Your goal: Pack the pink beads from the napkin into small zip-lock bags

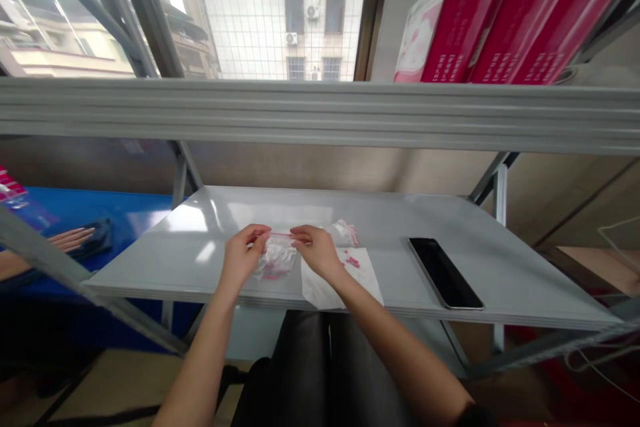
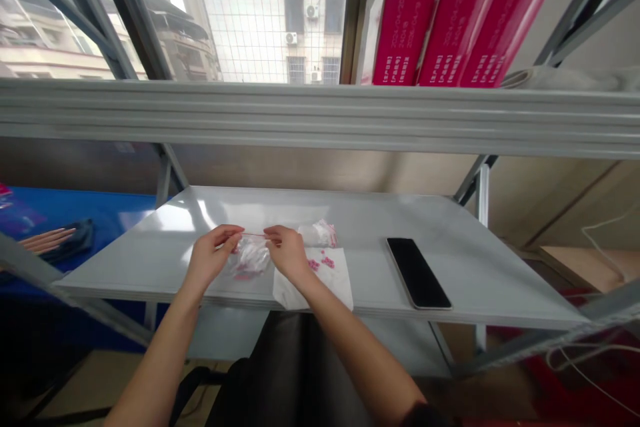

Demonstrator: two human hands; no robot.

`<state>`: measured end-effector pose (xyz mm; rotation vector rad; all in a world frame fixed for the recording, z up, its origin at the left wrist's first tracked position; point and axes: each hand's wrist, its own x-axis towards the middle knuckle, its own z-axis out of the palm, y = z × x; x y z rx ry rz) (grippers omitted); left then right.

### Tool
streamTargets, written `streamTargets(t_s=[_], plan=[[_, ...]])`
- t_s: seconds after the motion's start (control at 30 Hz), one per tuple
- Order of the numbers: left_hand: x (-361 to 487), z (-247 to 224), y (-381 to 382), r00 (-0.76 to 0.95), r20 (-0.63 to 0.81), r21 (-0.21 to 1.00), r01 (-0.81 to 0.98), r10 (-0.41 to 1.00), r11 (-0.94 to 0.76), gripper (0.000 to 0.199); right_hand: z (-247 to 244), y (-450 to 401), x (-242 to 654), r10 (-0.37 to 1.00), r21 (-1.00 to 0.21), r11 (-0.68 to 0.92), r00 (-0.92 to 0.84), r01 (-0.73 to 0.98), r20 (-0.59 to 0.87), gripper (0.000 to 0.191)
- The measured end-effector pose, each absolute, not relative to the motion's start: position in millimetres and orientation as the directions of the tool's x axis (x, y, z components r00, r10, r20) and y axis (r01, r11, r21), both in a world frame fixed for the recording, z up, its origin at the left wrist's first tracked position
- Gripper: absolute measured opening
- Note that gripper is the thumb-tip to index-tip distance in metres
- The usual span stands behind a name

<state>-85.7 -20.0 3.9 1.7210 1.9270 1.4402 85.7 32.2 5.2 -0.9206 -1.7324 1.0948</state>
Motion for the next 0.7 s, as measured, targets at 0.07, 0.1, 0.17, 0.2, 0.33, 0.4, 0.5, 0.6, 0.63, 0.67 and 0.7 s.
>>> streamTargets(t_s=[0.07,0.1,0.17,0.2,0.33,0.4,0.5,0.6,0.63,0.67,0.7], plan=[[-90.8,-5.3,-1.7,-0.308,0.462,0.69,0.714,0.832,-0.118,0.023,-0.2,43.3,94.9,0.89,-0.901,0.379,-0.348,0.209,0.294,0.028],[-91.2,-8.2,4.4,-0.303,0.474,0.662,0.742,0.826,-0.108,0.025,-2.3,47.3,103.1,0.889,-0.885,0.395,-0.345,0.246,0.301,0.031],[-86.4,-10.5,11.9,-0.279,0.505,0.598,0.796,0.817,-0.097,0.03,-5.0,54.7,124.7,0.889,-0.852,0.419,-0.334,0.314,0.314,0.039],[-81.0,-10.1,14.5,-0.252,0.518,0.563,0.82,0.818,-0.104,0.033,-5.7,58.6,136.8,0.89,-0.835,0.426,-0.325,0.348,0.319,0.044],[-42.1,-4.1,29.3,0.027,0.47,0.43,0.866,0.882,-0.256,0.025,-8.3,75.4,176.8,0.899,-0.762,0.432,-0.3,0.482,0.32,0.061],[-19.5,-2.6,41.1,0.207,0.393,0.382,0.849,0.896,-0.364,0.02,-12.0,80.7,186.5,0.897,-0.728,0.436,-0.318,0.529,0.306,0.065],[5.5,-4.4,58.1,0.356,0.274,0.336,0.835,0.893,-0.436,0.025,-20.0,81.9,190.6,0.888,-0.695,0.45,-0.365,0.56,0.281,0.067],[15.4,-6.7,68.4,0.358,0.188,0.32,0.858,0.914,-0.402,0.027,-26.6,79.6,191.1,0.874,-0.693,0.469,-0.398,0.547,0.278,0.069],[16.3,-6.5,70.4,0.347,0.167,0.322,0.865,0.923,-0.384,0.028,-27.6,79.1,191.4,0.872,-0.699,0.473,-0.4,0.535,0.284,0.069],[16.6,-5.8,72.0,0.336,0.148,0.329,0.87,0.93,-0.367,0.028,-27.9,78.9,191.9,0.87,-0.708,0.476,-0.396,0.522,0.294,0.068],[16.6,-4.4,73.4,0.328,0.131,0.34,0.872,0.936,-0.353,0.028,-27.4,78.9,192.5,0.87,-0.719,0.477,-0.386,0.505,0.306,0.066]])
